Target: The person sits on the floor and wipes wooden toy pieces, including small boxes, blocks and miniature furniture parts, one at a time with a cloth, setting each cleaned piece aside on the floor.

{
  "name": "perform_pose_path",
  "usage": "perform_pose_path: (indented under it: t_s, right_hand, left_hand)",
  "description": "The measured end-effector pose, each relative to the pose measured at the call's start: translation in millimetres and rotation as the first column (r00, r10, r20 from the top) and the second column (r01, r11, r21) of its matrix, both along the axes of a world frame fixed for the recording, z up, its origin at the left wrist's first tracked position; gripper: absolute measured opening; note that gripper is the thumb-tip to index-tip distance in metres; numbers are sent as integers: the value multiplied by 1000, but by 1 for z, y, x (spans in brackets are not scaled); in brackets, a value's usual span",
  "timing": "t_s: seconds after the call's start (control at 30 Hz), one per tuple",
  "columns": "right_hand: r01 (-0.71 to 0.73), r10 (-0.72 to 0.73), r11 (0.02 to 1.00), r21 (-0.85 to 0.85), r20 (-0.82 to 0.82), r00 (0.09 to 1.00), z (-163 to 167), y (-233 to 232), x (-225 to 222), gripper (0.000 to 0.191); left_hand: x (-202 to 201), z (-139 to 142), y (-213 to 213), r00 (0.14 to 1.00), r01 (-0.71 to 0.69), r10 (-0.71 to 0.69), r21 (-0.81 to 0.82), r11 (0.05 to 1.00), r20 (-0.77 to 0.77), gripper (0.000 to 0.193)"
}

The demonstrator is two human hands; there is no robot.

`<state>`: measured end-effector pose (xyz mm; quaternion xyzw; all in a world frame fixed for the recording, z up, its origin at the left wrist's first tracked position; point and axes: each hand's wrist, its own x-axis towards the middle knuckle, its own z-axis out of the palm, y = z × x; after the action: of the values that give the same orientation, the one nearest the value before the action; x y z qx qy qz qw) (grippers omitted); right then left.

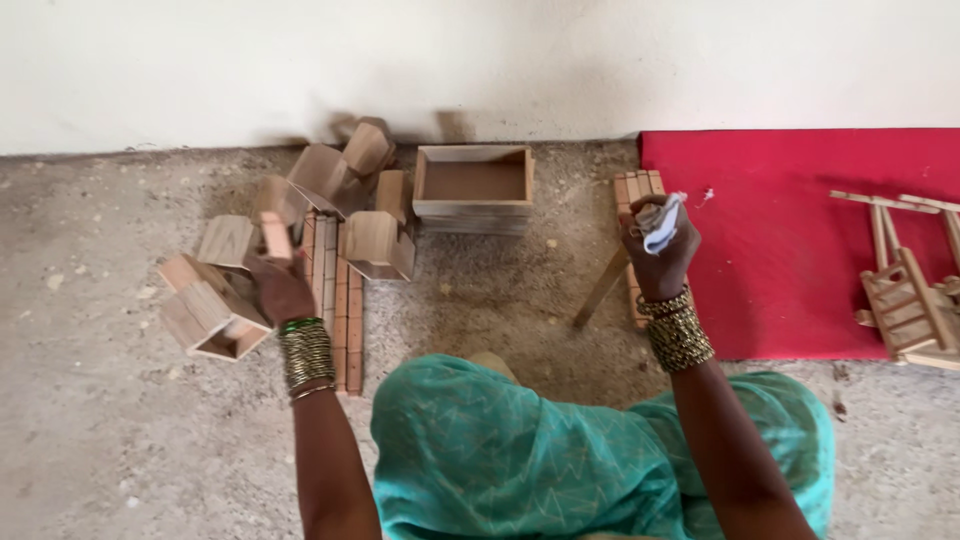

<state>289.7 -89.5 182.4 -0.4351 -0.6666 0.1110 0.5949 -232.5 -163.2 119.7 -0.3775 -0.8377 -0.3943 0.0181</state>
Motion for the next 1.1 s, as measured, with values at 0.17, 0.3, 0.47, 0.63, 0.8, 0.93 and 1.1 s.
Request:
perform_pose_path:
  t_s: [0.17,0.3,0.47,0.63,0.8,0.93,1.1]
  right_hand:
    - [-74,76,997,23,-74,994,-14,2,6,25]
    - [-69,75,996,63,-99,992,-13,1,6,26]
    - [-151,144,988,-27,-169,975,-21,7,4,27]
    - [-439,353,895,-75,-483,802,-34,23,-11,32]
    - [-187,193,978,-89,65,979,-28,22,-45,77]
    - [-498,375,826,-263,-403,835,-24,10,-52,91]
    - [-608,429,730,-312,-484,763,-65,2,-55,79]
  left_hand:
    - [13,-50,22,986,88,-101,-103,991,-130,84]
    - [18,-57,43,914,44,-114,-184,982,-390,79]
    - [12,-37,64,897,9,-82,-168,986,-435,84]
    - [45,5,83,948,239,-102,465,853,-301,66]
    - [189,32,106,633,620,-767,527,581,101,56]
    - [308,26,94,482,678,-872,591,436,89,63]
    - [326,19,86,449,472,-694,511,719,563,46]
